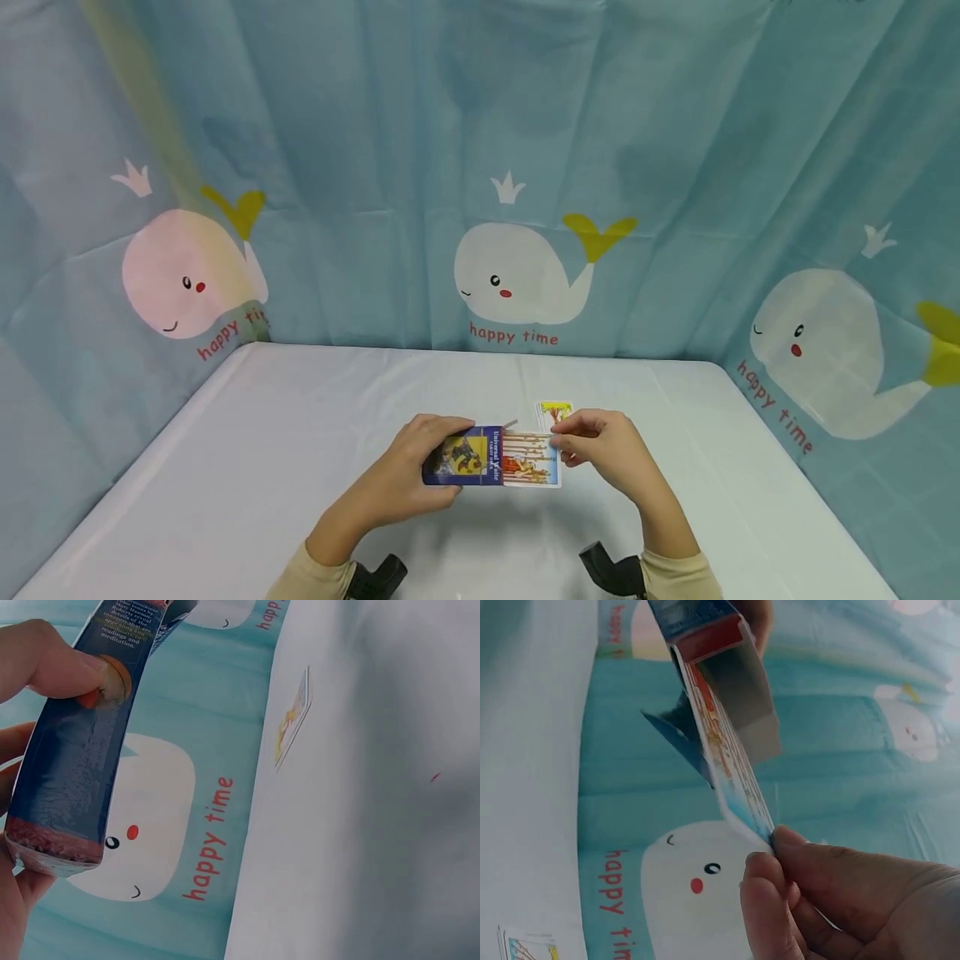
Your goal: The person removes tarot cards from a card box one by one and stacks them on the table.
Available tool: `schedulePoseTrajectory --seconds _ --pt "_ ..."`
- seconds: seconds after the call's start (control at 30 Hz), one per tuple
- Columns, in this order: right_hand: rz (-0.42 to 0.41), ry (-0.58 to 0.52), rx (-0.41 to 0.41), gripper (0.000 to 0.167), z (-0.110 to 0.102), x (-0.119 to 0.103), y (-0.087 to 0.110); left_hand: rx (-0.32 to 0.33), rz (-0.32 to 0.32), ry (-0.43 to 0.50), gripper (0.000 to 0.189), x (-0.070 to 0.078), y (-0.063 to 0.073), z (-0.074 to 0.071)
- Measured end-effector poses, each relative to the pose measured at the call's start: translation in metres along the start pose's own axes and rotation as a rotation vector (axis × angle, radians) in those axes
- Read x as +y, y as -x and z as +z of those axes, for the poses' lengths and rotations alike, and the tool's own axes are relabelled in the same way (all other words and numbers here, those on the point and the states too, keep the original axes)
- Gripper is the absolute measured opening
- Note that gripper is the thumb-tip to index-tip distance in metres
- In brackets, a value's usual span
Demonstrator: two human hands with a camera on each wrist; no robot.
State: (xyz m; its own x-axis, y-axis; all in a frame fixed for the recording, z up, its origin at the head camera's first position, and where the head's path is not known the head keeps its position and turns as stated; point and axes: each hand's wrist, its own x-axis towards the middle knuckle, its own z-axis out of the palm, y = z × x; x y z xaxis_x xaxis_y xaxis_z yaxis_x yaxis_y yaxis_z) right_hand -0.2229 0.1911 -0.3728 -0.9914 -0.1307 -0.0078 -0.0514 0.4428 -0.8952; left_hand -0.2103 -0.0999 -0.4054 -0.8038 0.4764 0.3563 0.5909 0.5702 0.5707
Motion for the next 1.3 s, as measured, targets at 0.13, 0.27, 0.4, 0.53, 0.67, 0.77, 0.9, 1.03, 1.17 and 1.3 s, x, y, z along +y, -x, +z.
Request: schedulePoseTrajectory --seconds 0.13,0.27,0.4,0.53,0.67,0.77,0.9,1.03,1.17,1.3 --pt "0.024 0.001 0.026 0.013 -0.008 -0.001 0.001 0.018 0.004 0.001 0.073 0.0 -0.002 -0.002" --pt "0.053 0.027 0.027 0.015 -0.015 0.003 0.002 0.004 -0.01 0.004 0.072 -0.002 -0.001 -0.002" --pt "0.07 0.053 0.015 0.018 -0.023 0.009 0.003 0.007 -0.03 0.008 0.072 -0.002 0.001 -0.001" --pt "0.082 0.036 0.006 0.021 -0.034 0.013 0.006 0.017 -0.039 0.012 0.071 -0.002 0.002 -0.003" --pt "0.09 -0.04 0.012 0.024 -0.044 0.014 0.005 0.036 -0.031 0.013 0.071 -0.006 0.003 -0.005" --pt "0.101 -0.096 0.045 0.025 -0.046 0.017 0.003 0.035 -0.028 0.018 0.071 -0.008 0.003 -0.004" --pt "0.121 -0.142 0.1 0.025 -0.041 0.022 -0.005 0.032 -0.028 0.023 0.071 -0.01 0.003 -0.003" --pt "0.147 -0.176 0.142 0.025 -0.034 0.029 -0.014 0.042 -0.032 0.013 0.071 -0.009 0.003 -0.005" --pt "0.195 -0.18 0.193 0.025 -0.028 0.04 -0.019 0.03 -0.039 0.013 0.072 -0.008 0.002 -0.006" --pt "0.234 -0.199 0.216 0.027 -0.026 0.05 -0.024 0.018 -0.05 0.015 0.072 -0.006 0.002 -0.006"
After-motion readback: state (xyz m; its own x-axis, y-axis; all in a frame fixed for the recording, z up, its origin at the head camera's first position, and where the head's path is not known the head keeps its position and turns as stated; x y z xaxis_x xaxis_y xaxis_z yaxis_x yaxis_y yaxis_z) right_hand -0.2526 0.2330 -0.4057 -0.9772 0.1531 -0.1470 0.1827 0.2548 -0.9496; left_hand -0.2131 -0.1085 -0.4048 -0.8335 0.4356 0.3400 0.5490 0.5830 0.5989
